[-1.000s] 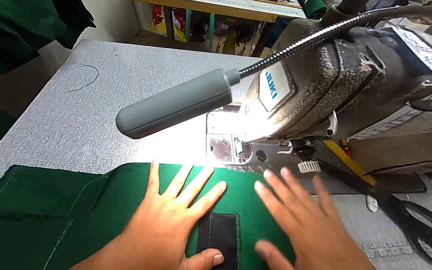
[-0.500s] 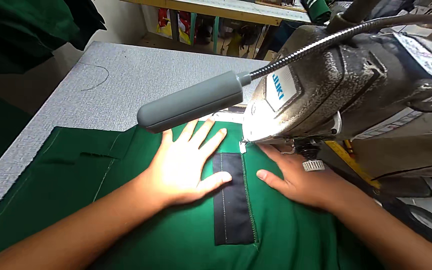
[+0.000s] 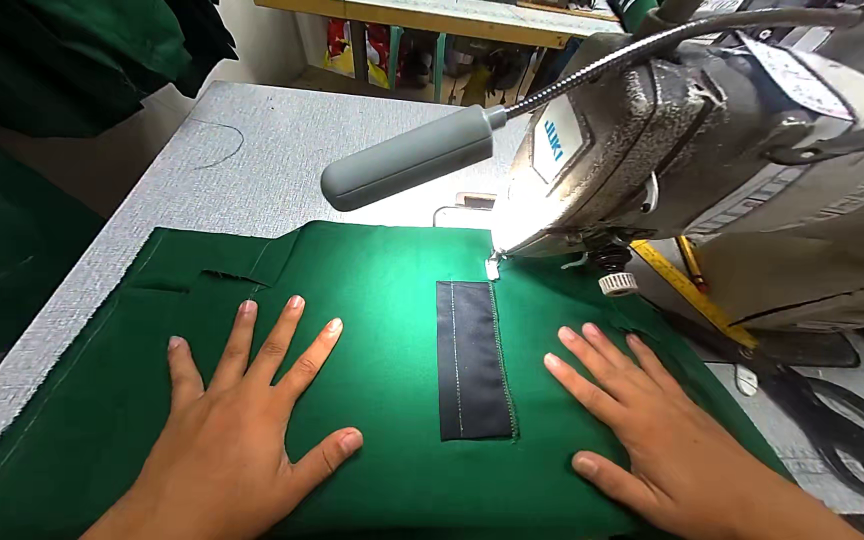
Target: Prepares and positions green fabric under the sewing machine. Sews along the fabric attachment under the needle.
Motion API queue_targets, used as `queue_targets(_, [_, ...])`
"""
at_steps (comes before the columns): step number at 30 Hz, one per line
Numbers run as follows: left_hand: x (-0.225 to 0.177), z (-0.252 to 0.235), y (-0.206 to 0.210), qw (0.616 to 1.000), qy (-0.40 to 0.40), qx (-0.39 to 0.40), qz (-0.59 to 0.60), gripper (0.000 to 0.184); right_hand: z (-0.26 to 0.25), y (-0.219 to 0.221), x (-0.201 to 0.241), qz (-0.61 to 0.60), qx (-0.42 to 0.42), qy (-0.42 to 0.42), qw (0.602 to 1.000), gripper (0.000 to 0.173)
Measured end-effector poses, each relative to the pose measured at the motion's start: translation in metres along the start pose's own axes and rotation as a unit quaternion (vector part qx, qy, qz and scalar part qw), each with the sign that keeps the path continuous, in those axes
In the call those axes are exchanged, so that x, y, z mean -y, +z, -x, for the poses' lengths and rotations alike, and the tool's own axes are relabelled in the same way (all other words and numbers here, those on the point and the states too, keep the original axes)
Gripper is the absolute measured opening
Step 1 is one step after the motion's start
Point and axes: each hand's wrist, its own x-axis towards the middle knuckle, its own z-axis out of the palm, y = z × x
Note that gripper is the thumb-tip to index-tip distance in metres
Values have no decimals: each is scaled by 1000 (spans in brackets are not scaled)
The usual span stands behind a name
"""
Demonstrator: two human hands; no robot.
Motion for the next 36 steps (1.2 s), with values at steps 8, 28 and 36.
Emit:
queue_targets(8, [-2,-9,-5,999,35,-36,6,103,-7,-17,25,18,-42,17,999,61])
queue_targets(28, [-51,-118,-5,868,460,-145,114,24,-72,-3,40,-2,-121,19,993,42])
queue_targets(36, [-34,-104,7,882,409,-195,131,24,-98,19,47,-130,-102,-39,985,56])
